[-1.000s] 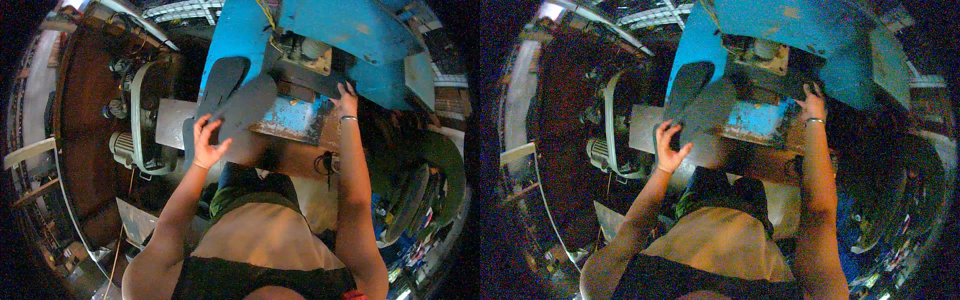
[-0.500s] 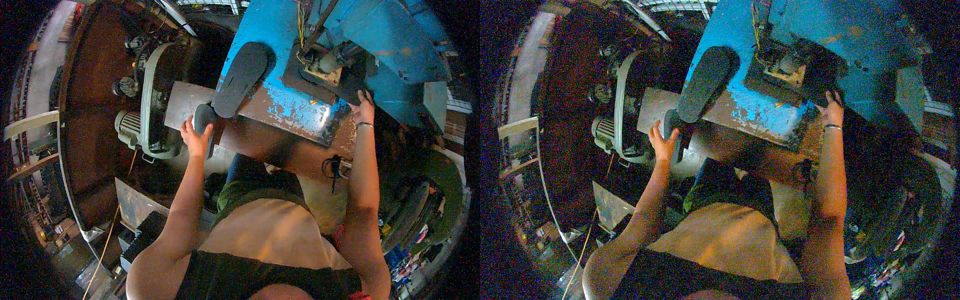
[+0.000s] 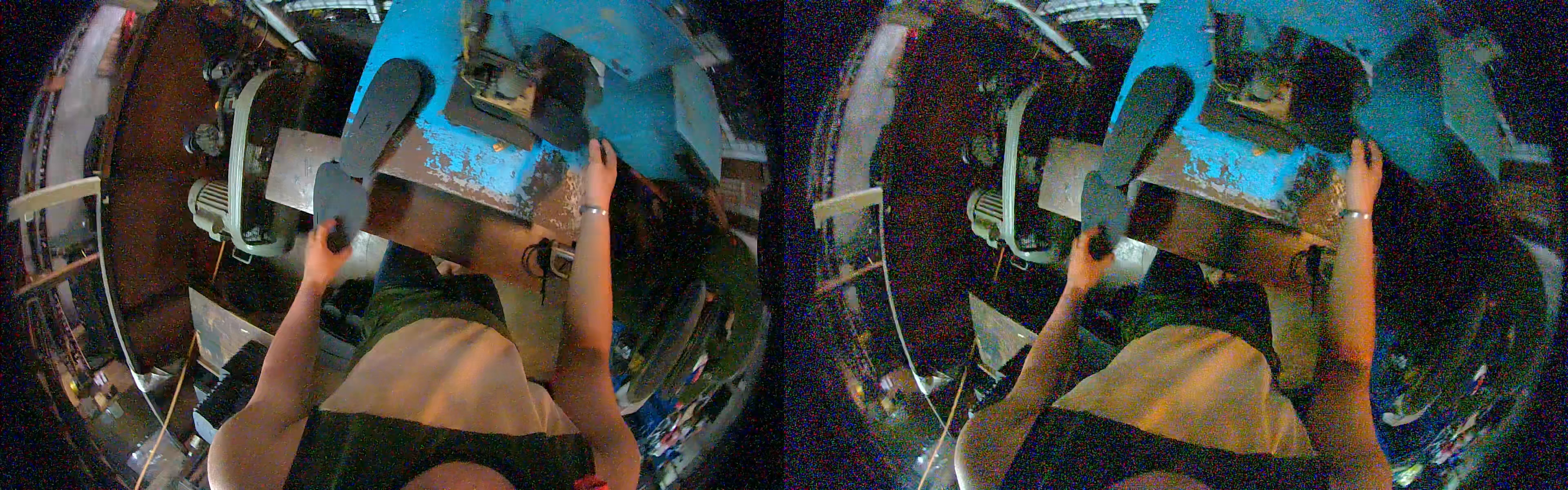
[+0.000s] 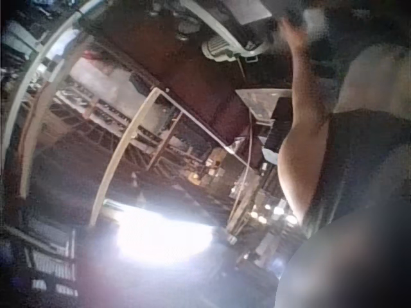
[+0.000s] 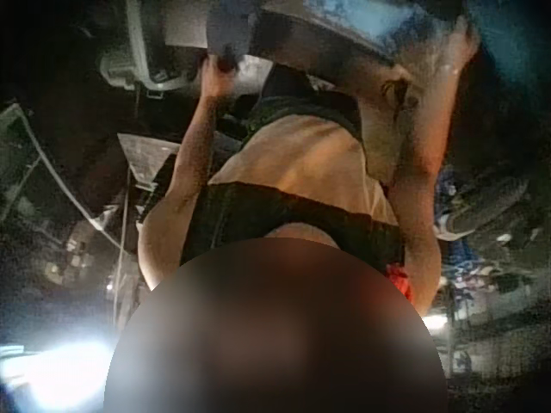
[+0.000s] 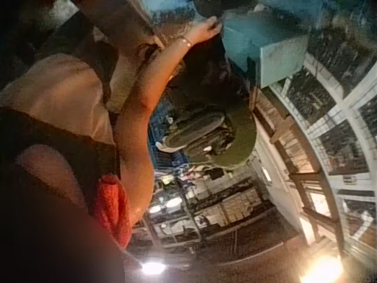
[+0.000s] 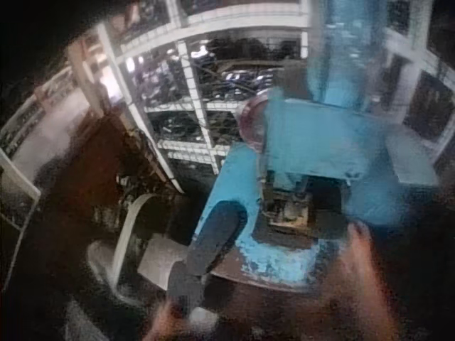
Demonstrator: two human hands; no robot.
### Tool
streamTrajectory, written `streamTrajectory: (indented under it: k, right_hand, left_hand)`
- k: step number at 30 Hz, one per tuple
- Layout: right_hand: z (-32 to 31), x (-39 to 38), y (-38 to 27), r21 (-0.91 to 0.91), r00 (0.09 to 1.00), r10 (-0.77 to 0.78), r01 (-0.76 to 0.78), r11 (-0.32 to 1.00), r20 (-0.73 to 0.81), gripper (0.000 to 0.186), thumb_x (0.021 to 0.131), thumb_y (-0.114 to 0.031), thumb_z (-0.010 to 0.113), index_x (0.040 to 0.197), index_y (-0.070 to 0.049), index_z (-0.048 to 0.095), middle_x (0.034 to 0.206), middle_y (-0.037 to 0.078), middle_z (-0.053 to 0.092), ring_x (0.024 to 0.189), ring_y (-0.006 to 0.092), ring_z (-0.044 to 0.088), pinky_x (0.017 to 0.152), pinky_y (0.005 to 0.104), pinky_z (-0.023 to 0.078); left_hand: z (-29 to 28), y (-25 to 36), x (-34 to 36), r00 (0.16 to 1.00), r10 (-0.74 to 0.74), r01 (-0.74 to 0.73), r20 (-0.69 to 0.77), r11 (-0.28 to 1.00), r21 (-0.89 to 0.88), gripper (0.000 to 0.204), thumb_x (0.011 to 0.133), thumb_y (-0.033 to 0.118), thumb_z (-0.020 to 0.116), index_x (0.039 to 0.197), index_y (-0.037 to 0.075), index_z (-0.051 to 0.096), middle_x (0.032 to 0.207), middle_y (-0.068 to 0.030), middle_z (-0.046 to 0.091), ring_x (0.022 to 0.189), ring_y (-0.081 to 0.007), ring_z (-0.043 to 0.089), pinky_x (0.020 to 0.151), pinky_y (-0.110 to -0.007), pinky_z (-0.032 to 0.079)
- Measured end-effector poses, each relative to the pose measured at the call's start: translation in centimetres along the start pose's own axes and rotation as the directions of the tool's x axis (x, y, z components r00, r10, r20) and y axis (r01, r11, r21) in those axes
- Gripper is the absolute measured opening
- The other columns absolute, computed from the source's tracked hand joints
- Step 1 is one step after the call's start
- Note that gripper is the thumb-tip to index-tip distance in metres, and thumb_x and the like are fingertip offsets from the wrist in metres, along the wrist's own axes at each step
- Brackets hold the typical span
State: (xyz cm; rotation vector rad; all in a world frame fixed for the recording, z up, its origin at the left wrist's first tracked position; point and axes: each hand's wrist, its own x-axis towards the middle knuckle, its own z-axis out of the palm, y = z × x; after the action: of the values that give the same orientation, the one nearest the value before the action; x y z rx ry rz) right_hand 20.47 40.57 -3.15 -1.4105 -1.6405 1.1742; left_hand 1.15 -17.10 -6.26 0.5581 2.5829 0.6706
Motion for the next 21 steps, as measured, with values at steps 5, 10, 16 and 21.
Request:
streamTrajectory:
  k: [5, 10, 16, 21]
  right_hand:
    - [-5.7, -14.9, 0.4, 0.107, 0.672, 0.289, -0.483, 0.869, 0.682, 0.052, 0.104, -0.046, 0.057, 0.137, -0.007, 0.059, 0.127, 0.013, 0.069, 0.112, 0.0257, 0.069, 0.095, 0.0419, 0.057]
    - [-9.7, -26.1, 2.2, 0.202, 0.776, 0.368, -0.525, 0.827, 0.513, 0.063, 0.097, -0.028, 0.074, 0.148, -0.003, 0.048, 0.112, 0.005, 0.07, 0.098, 0.015, 0.065, 0.083, 0.0322, 0.054]
    - [-27.4, -29.0, 10.9, 0.318, 0.755, 0.425, -0.297, 0.901, -0.499, 0.055, 0.092, -0.019, 0.077, 0.137, 0.004, 0.056, 0.103, 0.009, 0.073, 0.091, 0.0164, 0.066, 0.085, 0.0336, 0.055]
    - [-41.9, -34.9, 24.7, 0.156, 0.424, 0.258, -0.261, 0.953, -0.868, 0.06, 0.09, -0.021, 0.079, 0.137, 0.007, 0.054, 0.121, 0.02, 0.071, 0.11, 0.0245, 0.065, 0.097, 0.0345, 0.052]
  left_hand:
    - [2.1, 10.8, -3.0, 0.88, 0.415, -0.375, 0.232, 0.906, -0.198, 0.083, 0.068, 0.023, 0.091, 0.142, 0.019, 0.055, 0.147, -0.0218, 0.05, 0.133, -0.0421, 0.05, 0.111, -0.049, 0.044]
    - [7.7, 22.5, -1.9, 0.546, 0.737, -0.734, 0.399, 0.65, -0.197, 0.082, 0.071, 0.023, 0.089, 0.145, 0.016, 0.054, 0.149, -0.0213, 0.046, 0.131, -0.043, 0.047, 0.11, -0.053, 0.04]
    - [8.7, 26.5, -0.9, 0.451, 0.809, -0.803, 0.378, 0.552, -0.225, 0.087, 0.077, 0.02, 0.088, 0.152, 0.013, 0.046, 0.16, -0.0243, 0.034, 0.148, -0.042, 0.034, 0.119, -0.051, 0.032]
    - [8.8, 26.8, 0.2, 0.408, 0.761, -0.82, 0.505, 0.548, -0.164, 0.083, 0.082, 0.016, 0.083, 0.154, 0.013, 0.042, 0.16, -0.0238, 0.034, 0.147, -0.0415, 0.035, 0.12, -0.051, 0.031]
